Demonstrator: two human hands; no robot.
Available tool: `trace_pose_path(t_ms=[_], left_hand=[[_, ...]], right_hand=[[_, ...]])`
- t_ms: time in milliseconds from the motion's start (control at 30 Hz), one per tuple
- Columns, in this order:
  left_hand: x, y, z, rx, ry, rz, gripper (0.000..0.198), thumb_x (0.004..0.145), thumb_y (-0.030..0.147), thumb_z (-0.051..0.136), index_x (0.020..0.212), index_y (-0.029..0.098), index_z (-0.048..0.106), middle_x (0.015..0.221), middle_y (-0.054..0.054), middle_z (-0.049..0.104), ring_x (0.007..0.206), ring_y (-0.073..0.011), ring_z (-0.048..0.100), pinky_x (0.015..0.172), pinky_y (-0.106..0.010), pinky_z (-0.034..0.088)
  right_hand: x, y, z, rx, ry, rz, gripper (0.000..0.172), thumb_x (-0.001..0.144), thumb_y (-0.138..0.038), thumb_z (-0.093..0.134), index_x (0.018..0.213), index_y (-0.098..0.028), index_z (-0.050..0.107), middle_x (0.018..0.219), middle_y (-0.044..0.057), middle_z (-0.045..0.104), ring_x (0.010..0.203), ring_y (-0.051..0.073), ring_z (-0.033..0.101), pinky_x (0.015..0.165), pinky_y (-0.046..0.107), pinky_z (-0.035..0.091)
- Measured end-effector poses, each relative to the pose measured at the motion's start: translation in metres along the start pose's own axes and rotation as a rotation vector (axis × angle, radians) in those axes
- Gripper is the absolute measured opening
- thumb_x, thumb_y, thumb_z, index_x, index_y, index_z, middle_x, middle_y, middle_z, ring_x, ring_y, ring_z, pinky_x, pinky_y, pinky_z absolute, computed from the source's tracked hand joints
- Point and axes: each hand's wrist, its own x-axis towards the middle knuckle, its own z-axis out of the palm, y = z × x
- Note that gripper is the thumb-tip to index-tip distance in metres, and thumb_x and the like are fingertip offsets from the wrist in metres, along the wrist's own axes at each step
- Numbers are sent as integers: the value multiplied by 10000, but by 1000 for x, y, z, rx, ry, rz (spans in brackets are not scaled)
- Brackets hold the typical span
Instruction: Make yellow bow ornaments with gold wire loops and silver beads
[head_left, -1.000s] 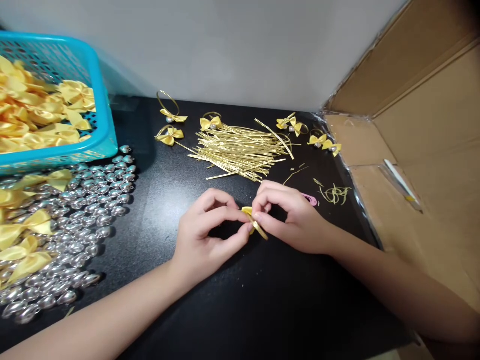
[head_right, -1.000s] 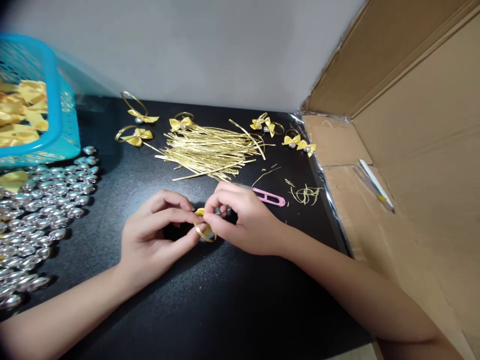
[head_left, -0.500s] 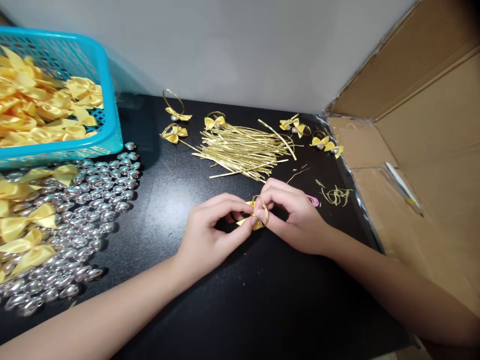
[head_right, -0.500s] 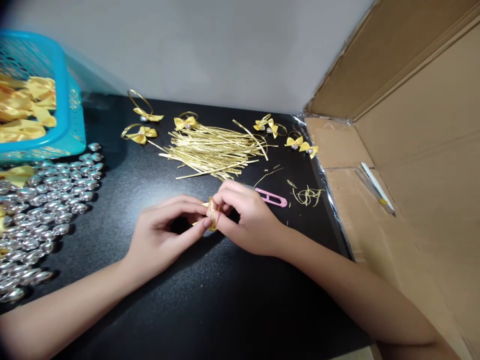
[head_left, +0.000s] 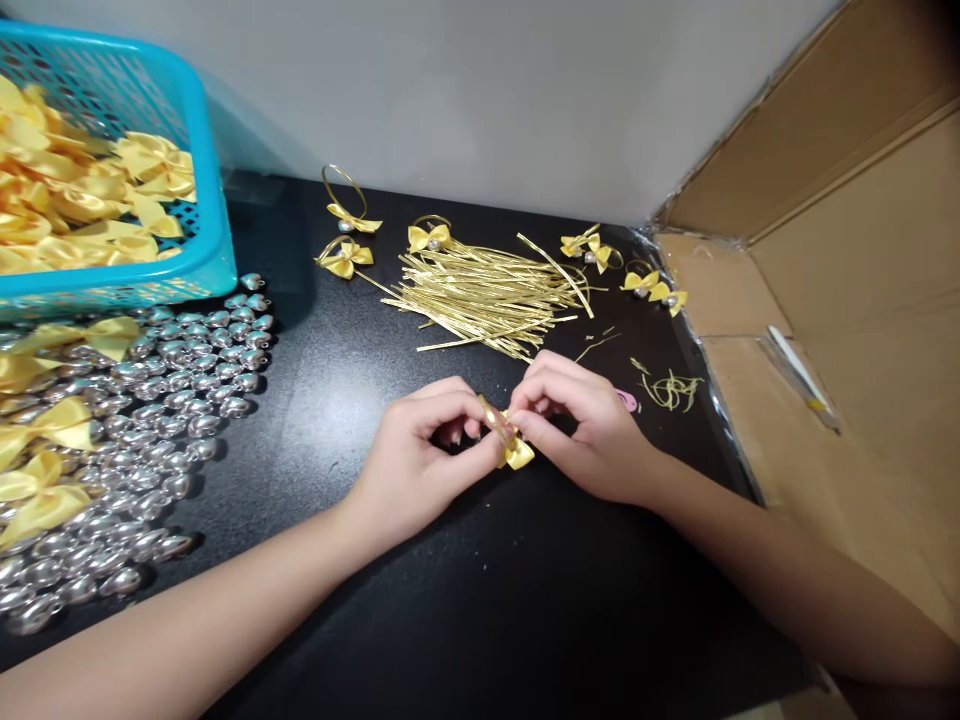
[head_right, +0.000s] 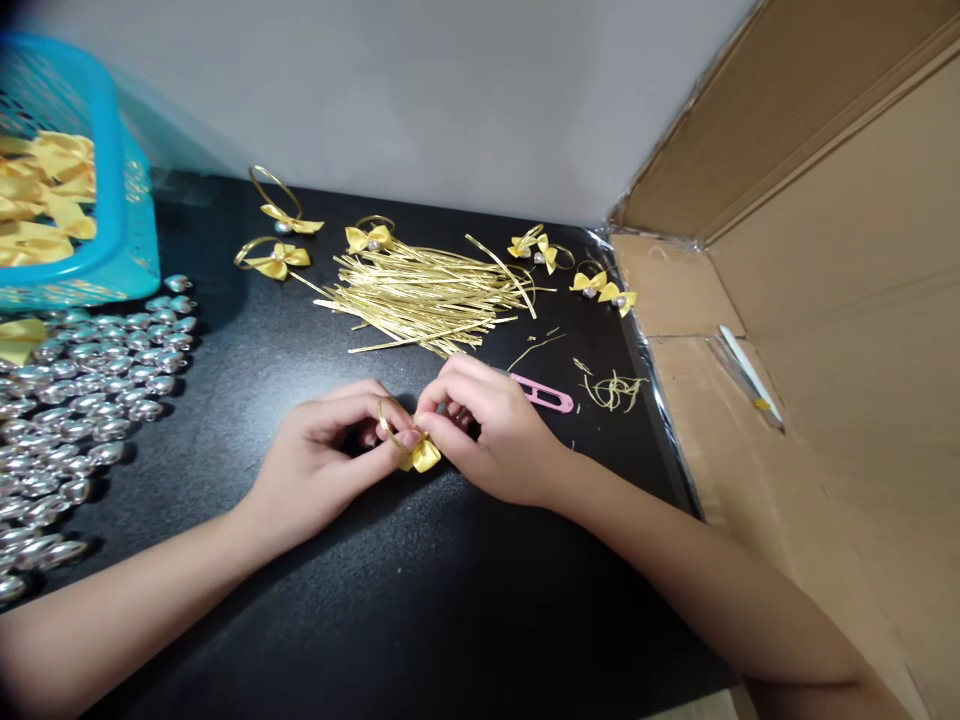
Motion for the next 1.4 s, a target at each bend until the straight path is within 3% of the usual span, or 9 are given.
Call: trace_pose_path(t_ms=[267,500,800,967,1100,1233,1400], left_hand=[[0,-1,-2,-26,42,-6,116,791,185,659,677,178,674,604,23,543,542,-96,447,506,-220,376],[-1,-3,-1,-79,25,-43,149,816,246,638,685,178,658,640,3,561,579,-116,497,525,-239,404],[0,-4,-1,-212,103,-29,61,823,172,618,767,186,635,740,-2,563,635,-111,528,555,-224,457],[0,-6,0,-285,176,81,98,786,109,640,788,204,614,795,-3,552,714,-122,544,598,-224,490],[-1,-6,0,-70,156,177,112,766,102,669,770,211,642,820,-13,568,780,-142,565,713,-277,508],[-1,-7,1,12,126,150,108,748,135,717,820,208,681,1044,-72,634,1033,-214,608,908,-372,508],[-2,-6,3,-207,-5,9,29,803,184,688,832,180,685,937,-80,730,834,-190,698,761,-321,581]], right_hand=[[-2,3,6,-35,90,-33,127,805,-60,565,731,-162,561,724,-14,493,609,78,475,548,219,420],[-4,1,7,-52,87,-56,121,821,-80,557,738,-168,560,737,-4,503,622,86,479,574,233,437],[-2,-1,6,16,114,-18,126,793,-52,590,722,-155,574,722,-4,519,593,72,484,536,206,420],[-1,-1,5,38,113,22,124,798,-70,583,722,-168,573,715,-15,508,593,76,474,540,216,413],[-1,-1,4,59,109,24,124,792,-71,598,714,-166,580,717,-15,518,594,74,477,533,211,407],[-1,-3,2,42,99,10,112,806,-92,596,724,-168,590,710,-15,515,615,84,480,557,223,414],[-1,-4,0,18,86,15,103,813,-109,600,730,-170,602,709,-11,519,649,98,497,588,240,428]])
